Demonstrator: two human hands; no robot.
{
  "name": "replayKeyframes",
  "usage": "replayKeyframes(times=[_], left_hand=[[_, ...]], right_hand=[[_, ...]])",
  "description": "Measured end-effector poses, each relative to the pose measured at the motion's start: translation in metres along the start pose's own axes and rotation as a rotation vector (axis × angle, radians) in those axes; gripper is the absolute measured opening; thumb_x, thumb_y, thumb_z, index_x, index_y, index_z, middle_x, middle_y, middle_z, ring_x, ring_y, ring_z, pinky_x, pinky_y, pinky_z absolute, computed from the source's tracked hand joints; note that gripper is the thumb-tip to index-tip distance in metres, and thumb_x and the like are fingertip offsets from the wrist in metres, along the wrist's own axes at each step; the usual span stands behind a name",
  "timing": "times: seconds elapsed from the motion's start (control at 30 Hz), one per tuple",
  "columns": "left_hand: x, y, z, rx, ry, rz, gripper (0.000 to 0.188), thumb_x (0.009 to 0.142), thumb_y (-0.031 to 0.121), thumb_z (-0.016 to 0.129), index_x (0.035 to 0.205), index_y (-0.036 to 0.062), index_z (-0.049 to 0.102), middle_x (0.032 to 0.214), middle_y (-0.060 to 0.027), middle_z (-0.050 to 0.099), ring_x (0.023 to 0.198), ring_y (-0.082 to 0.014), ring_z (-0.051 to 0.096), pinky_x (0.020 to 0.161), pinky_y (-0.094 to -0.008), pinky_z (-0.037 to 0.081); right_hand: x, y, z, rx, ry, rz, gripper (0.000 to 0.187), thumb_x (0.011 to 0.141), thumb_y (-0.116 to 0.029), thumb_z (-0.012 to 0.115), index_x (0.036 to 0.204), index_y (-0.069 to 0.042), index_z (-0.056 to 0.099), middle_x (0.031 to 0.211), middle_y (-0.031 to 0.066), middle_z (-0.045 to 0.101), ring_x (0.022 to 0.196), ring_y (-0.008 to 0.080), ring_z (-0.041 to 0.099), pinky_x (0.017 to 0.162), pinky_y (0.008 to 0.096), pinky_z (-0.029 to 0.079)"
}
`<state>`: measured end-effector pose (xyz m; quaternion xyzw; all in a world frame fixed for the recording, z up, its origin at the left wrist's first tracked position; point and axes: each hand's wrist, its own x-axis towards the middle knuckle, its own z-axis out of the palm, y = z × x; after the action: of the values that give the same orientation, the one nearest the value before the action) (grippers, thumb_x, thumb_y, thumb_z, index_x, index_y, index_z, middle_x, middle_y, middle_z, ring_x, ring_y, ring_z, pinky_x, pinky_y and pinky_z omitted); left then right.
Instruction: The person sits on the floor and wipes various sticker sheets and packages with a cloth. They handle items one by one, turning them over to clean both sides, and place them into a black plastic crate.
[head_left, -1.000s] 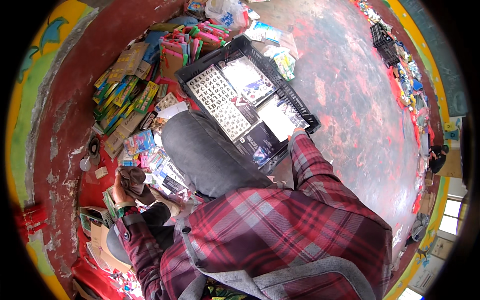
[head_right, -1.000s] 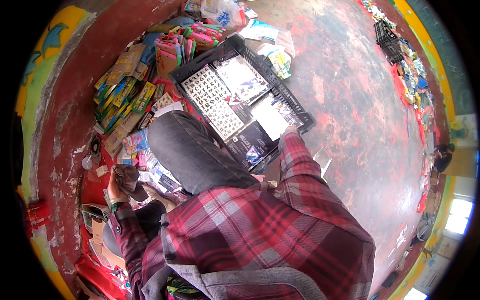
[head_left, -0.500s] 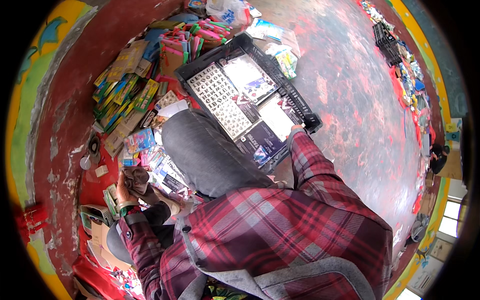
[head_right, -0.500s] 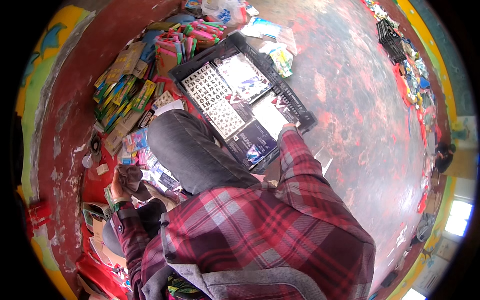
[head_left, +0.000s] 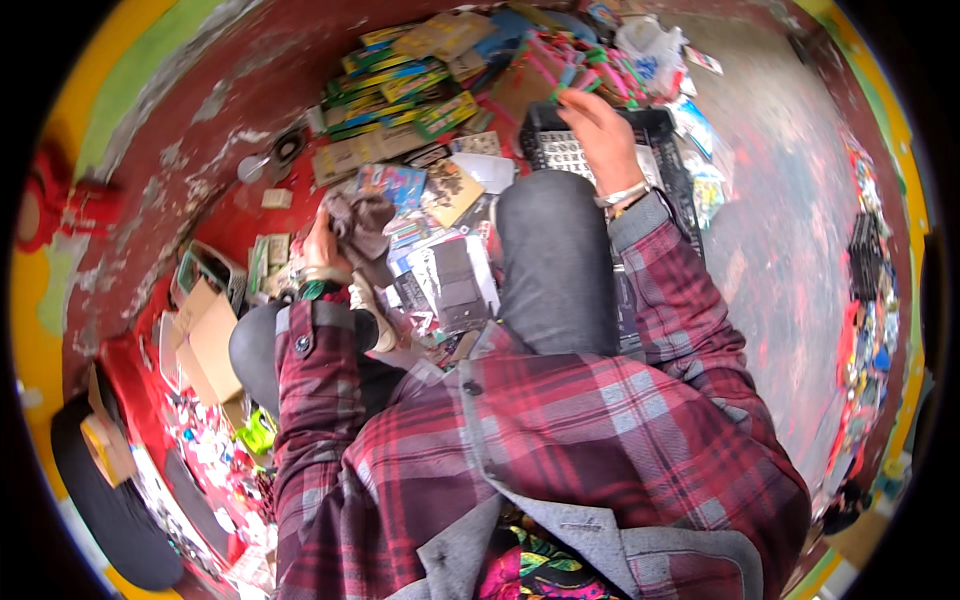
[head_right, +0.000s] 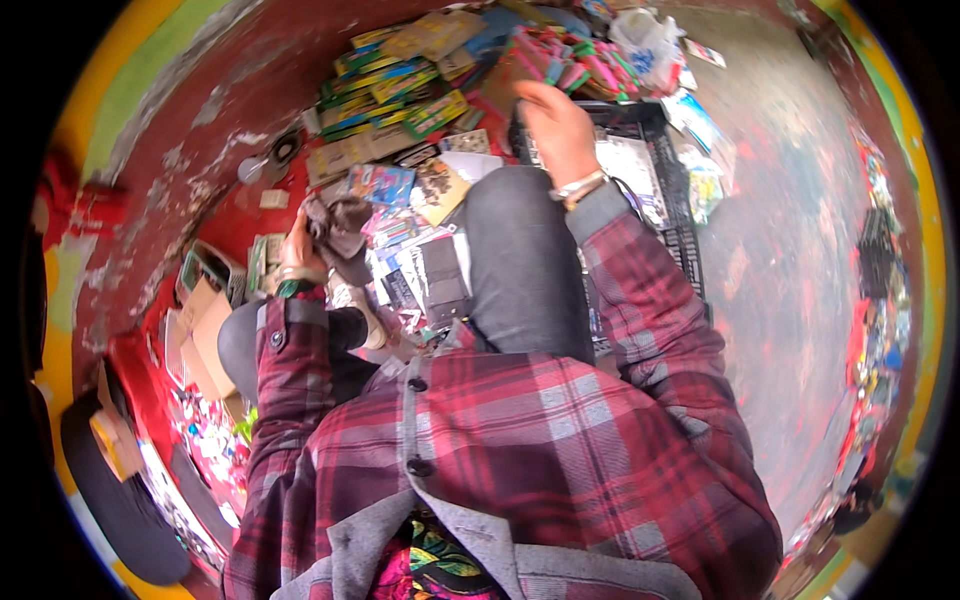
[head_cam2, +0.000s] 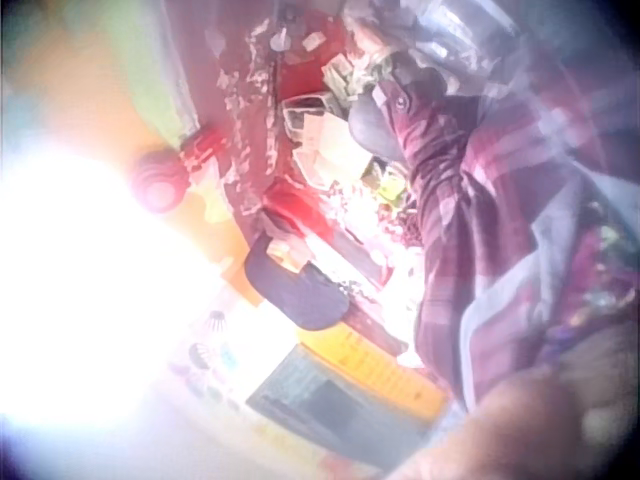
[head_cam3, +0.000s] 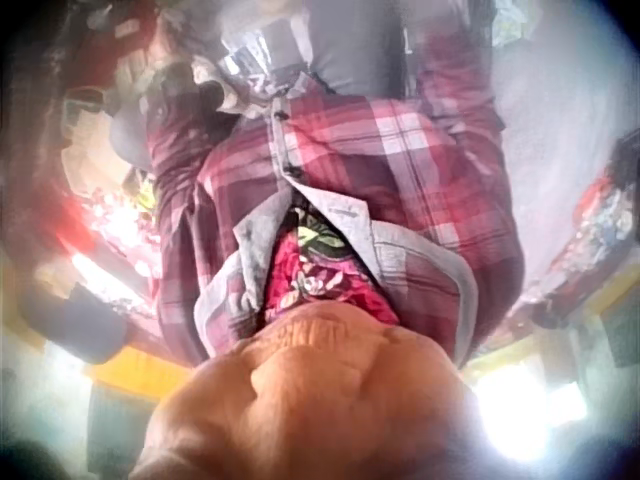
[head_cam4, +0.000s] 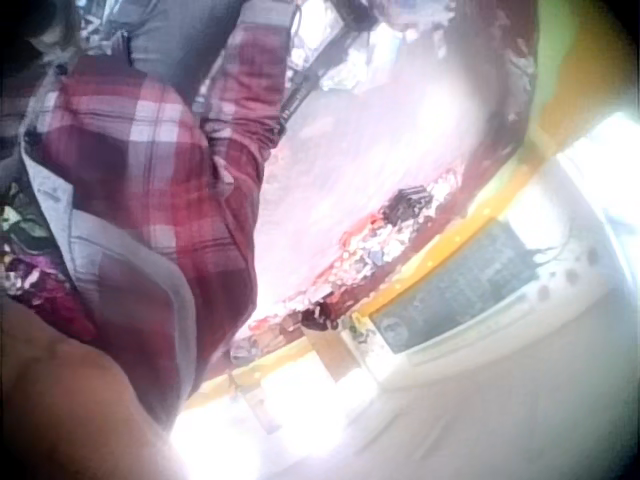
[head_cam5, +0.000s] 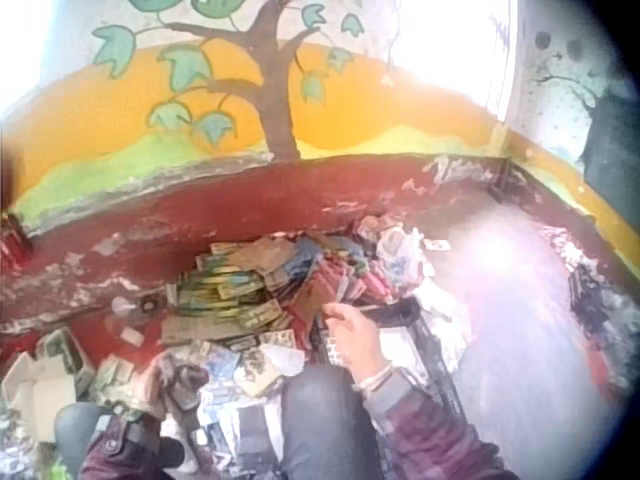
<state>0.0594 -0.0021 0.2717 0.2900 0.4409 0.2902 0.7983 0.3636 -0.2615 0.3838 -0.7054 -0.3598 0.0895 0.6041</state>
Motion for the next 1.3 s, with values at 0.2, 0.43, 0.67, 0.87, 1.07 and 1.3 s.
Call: replayKeyframes(times=[0.2, 0.43, 0.67, 0.87, 1.07, 1.3], left_hand=[[-0.039, 0.026, 0.034, -0.316, -0.483, -0.032, 0.042, 0.093, 0.036, 0.039, 0.12, 0.0047, 0.048, 0.119, -0.0117, 0.054, 0.108, -0.0291, 0.052, 0.095, -0.0448, 0.039], [-0.071, 0.052, 0.056, -0.379, -0.707, -0.055, 0.053, 0.093, 0.046, 0.035, 0.126, 0.0046, 0.041, 0.123, -0.0109, 0.049, 0.112, -0.0237, 0.047, 0.097, -0.0385, 0.036], [-0.038, 0.03, 0.037, -0.043, -0.33, -0.092, 0.041, 0.09, 0.028, 0.049, 0.121, 0.0021, 0.044, 0.114, -0.0134, 0.055, 0.108, -0.0252, 0.051, 0.093, -0.0347, 0.04], [0.037, -0.097, -0.051, 1.095, -0.239, -0.065, 0.024, 0.085, 0.024, 0.051, 0.099, 0.0049, 0.056, 0.092, -0.0106, 0.064, 0.082, -0.0271, 0.06, 0.079, -0.0375, 0.047], [0.065, -0.246, -0.131, 1.741, -0.367, -0.397, 0.034, 0.079, 0.032, 0.061, 0.095, 0.0026, 0.063, 0.089, -0.0149, 0.064, 0.082, -0.027, 0.062, 0.069, -0.0378, 0.05], [0.062, -0.265, -0.1, 1.307, 0.055, -0.751, 0.065, 0.07, 0.032, 0.072, 0.116, -0.0073, 0.049, 0.114, -0.0218, 0.056, 0.107, -0.0289, 0.055, 0.089, -0.037, 0.043]], right_hand=[[-0.008, -0.076, 0.163, -0.256, -0.716, -0.432, 0.074, 0.074, -0.043, 0.067, 0.135, -0.016, 0.035, 0.137, 0.0267, 0.027, 0.129, 0.0369, 0.027, 0.104, 0.0384, 0.027], [-0.008, -0.026, 0.222, 0.189, -0.841, -0.253, 0.058, 0.077, -0.026, 0.065, 0.129, -0.014, 0.043, 0.126, 0.019, 0.047, 0.116, 0.0288, 0.048, 0.095, 0.032, 0.039], [0.037, -0.006, 0.187, 0.866, -0.315, 0.705, 0.026, 0.082, -0.018, 0.061, 0.104, -0.004, 0.058, 0.1, 0.0081, 0.062, 0.088, 0.0187, 0.061, 0.077, 0.0316, 0.05], [0.037, -0.055, 0.168, 1.082, -0.323, 0.626, 0.023, 0.079, -0.03, 0.068, 0.091, -0.012, 0.061, 0.088, 0.002, 0.063, 0.082, 0.0171, 0.062, 0.075, 0.0317, 0.051], [0.05, -0.065, 0.144, 1.024, -0.238, 0.608, 0.014, 0.08, -0.021, 0.062, 0.087, -0.009, 0.06, 0.086, 0.0054, 0.063, 0.084, 0.0178, 0.061, 0.078, 0.0331, 0.05], [0.057, -0.074, 0.129, 1.036, -0.35, 0.589, 0.04, 0.083, -0.017, 0.048, 0.12, -0.002, 0.044, 0.114, 0.0203, 0.055, 0.099, 0.0243, 0.059, 0.076, 0.0326, 0.052]])
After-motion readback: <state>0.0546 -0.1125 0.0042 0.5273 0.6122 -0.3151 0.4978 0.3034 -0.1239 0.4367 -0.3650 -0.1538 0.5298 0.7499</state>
